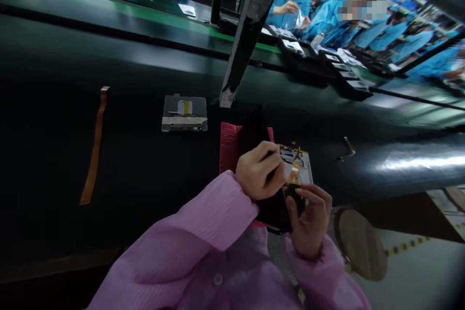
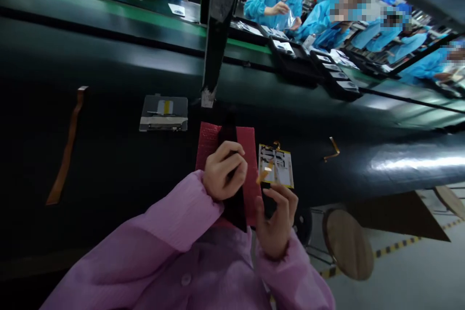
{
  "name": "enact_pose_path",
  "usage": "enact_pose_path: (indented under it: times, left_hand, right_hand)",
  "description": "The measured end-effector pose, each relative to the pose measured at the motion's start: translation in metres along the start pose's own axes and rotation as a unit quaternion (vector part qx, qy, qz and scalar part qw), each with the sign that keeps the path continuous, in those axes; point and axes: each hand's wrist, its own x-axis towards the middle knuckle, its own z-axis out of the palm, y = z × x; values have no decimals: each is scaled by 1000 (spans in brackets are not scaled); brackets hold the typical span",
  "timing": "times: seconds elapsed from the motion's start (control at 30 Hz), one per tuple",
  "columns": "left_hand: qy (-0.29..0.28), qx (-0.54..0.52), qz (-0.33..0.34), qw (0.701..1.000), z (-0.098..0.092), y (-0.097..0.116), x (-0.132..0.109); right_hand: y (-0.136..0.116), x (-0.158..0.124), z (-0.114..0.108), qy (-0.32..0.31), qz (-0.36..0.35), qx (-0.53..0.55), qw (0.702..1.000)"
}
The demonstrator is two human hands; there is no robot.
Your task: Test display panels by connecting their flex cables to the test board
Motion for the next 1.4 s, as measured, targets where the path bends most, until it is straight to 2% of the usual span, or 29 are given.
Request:
enact_pose_path:
  times: [0.07,0.13,0.23,0.3,0.43,0.53,0.57,0.6,0.63,0.77,0.83,1.07,1.4]
  left_hand:
    - [23,-6,2,1000,-5,-1,1]
    - [28,-5,5,1000,-8,-3,2]
    - [24,3,3,1000,-10,-6,0]
    - [39,12,4,999,-8,-10,-1]
    - [90,28,31,995,-1,-16,-2]
    - [99,45,21,994,1,-14,-1]
    - [103,50,16,993,2,-13,0]
    - [110,56,12,992,2,-11,1]
    - [112,62,9,992,2,-9,1]
    - [98,85,3,992,-1,-6,3]
    - [89,90,8,992,-2,-6,3]
    - [112,111,-3,988,-1,-5,1]
    - [133,119,-10,984,6,-2,3]
  right_hand:
    - [-10,-18,12,91,66,50,992]
    - [-19,-31,18,101,145,141,974]
    - [-29,-35,20,20,278,279,919]
    - [-30,-31,18,-53,329,346,877]
    - [-19,-19,20,-160,334,478,796]
    - [-11,-16,26,-208,335,569,722]
    - [-11,-17,29,-212,334,587,706]
    - [-12,-17,30,-210,329,597,701]
    - [-13,-18,31,-197,315,598,710]
    - [-24,-17,30,-122,196,544,807]
    - [-28,-15,29,-113,171,520,829]
    - [-31,-6,25,-130,166,498,841]
    - [-20,7,25,-224,142,516,815]
